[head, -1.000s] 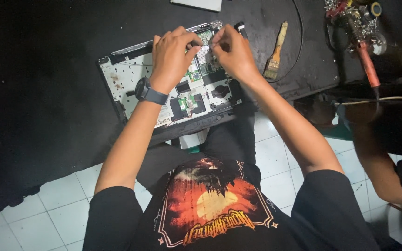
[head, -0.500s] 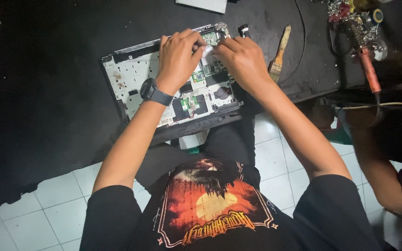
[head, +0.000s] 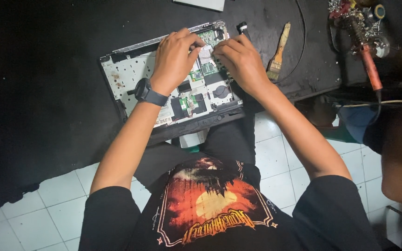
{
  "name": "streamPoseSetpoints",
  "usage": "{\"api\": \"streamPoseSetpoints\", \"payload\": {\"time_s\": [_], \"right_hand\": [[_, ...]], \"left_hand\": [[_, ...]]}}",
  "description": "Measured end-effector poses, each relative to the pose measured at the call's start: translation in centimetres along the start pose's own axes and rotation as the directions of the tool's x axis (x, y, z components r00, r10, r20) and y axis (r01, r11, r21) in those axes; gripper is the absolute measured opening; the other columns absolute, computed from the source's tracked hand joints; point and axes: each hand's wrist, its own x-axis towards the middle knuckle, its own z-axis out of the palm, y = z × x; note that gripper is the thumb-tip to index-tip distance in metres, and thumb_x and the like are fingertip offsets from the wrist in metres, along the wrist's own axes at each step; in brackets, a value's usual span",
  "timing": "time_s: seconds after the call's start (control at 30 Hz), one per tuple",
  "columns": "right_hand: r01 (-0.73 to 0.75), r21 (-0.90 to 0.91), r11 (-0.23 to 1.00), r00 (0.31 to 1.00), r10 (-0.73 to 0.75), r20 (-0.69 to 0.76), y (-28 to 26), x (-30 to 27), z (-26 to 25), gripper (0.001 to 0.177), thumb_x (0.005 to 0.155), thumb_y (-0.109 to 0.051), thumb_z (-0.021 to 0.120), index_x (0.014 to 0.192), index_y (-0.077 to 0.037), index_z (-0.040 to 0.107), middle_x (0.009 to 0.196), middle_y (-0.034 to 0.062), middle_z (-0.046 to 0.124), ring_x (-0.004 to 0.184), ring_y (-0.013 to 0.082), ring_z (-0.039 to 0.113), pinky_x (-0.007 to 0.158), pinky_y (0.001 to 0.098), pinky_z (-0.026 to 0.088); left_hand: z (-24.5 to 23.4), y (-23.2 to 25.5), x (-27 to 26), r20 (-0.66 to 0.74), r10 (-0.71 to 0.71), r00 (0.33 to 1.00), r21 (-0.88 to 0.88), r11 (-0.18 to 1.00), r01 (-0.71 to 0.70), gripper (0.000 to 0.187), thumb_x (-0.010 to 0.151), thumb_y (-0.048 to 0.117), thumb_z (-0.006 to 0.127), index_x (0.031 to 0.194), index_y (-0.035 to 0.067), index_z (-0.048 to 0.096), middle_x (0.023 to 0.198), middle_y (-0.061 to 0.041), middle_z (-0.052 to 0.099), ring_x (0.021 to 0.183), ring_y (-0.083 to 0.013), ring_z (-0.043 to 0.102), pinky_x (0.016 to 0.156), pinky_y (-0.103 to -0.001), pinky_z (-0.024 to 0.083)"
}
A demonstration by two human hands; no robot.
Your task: Cleaning and disassembling a laptop's internal components at a repair bench.
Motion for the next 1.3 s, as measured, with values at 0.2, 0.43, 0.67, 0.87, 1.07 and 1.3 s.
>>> {"api": "streamPoseSetpoints", "payload": {"time_s": [0.2, 0.43, 0.67, 0.87, 1.07, 1.3], "right_hand": [[-0.098, 0.027, 0.995, 0.995, 0.098, -0.010, -1.3, 0.9, -0.3, 0.012, 0.104, -0.006, 0.075, 0.107, 0.001, 0.065, 0.103, 0.0105, 0.067, 0.092, 0.0279, 0.051, 0.080, 0.0376, 0.046], [-0.072, -0.026, 0.997, 0.997, 0.072, -0.023, -1.0, 0.9, 0.7, 0.014, 0.104, -0.004, 0.074, 0.105, 0.002, 0.062, 0.103, 0.0131, 0.059, 0.092, 0.0299, 0.048, 0.078, 0.0393, 0.043], [-0.351, 0.018, 0.936, 0.936, 0.352, -0.010, -1.5, 0.9, 1.0, 0.011, 0.103, -0.014, 0.072, 0.106, -0.003, 0.068, 0.106, 0.0112, 0.056, 0.101, 0.0283, 0.050, 0.084, 0.0376, 0.044], [-0.393, 0.064, 0.917, 0.920, 0.393, 0.016, -1.8, 0.9, 0.4, 0.014, 0.105, -0.019, 0.069, 0.102, -0.005, 0.070, 0.106, 0.0091, 0.055, 0.101, 0.0271, 0.049, 0.084, 0.0371, 0.042], [-0.423, 0.067, 0.904, 0.906, 0.424, -0.002, -2.0, 0.7, -0.1, 0.013, 0.107, -0.019, 0.065, 0.104, -0.006, 0.064, 0.110, 0.0100, 0.055, 0.104, 0.0279, 0.051, 0.086, 0.0393, 0.043], [-0.330, 0.055, 0.942, 0.944, 0.329, 0.025, -1.9, 0.2, 0.0, 0.015, 0.108, -0.017, 0.065, 0.108, -0.003, 0.070, 0.105, 0.0081, 0.055, 0.096, 0.0264, 0.048, 0.083, 0.0376, 0.041]], "left_hand": [[0.1, -0.3, 0.0, 0.011, 0.007, 1.000, 0.058, 0.998, -0.007, 0.007, 0.099, 0.018, 0.071, 0.105, 0.014, 0.073, 0.101, -0.008, 0.065, 0.091, -0.0331, 0.062, 0.082, -0.049, 0.049], [0.3, 0.2, 0.1, 0.028, -0.018, 0.999, 0.081, 0.997, 0.015, 0.011, 0.098, 0.021, 0.073, 0.107, 0.015, 0.070, 0.105, -0.007, 0.065, 0.097, -0.0330, 0.061, 0.085, -0.049, 0.048], [0.6, -0.3, 0.2, 0.013, 0.023, 1.000, 0.080, 0.996, -0.024, 0.011, 0.098, 0.020, 0.074, 0.105, 0.014, 0.069, 0.103, -0.007, 0.060, 0.094, -0.0316, 0.058, 0.081, -0.048, 0.050], [0.2, -0.3, -0.1, 0.026, 0.033, 0.999, 0.073, 0.997, -0.034, 0.010, 0.099, 0.019, 0.072, 0.106, 0.011, 0.071, 0.106, -0.009, 0.059, 0.097, -0.0327, 0.057, 0.083, -0.049, 0.049], [-0.7, -0.1, -0.4, 0.013, 0.034, 0.999, 0.061, 0.998, -0.035, 0.011, 0.104, 0.023, 0.065, 0.106, 0.012, 0.069, 0.108, -0.008, 0.060, 0.101, -0.0332, 0.056, 0.086, -0.050, 0.046], [-3.1, 0.7, -1.1, -0.011, 0.068, 0.998, -0.040, 0.997, -0.069, 0.013, 0.106, 0.018, 0.063, 0.108, 0.007, 0.069, 0.109, -0.010, 0.059, 0.099, -0.0302, 0.056, 0.084, -0.046, 0.049]]}}
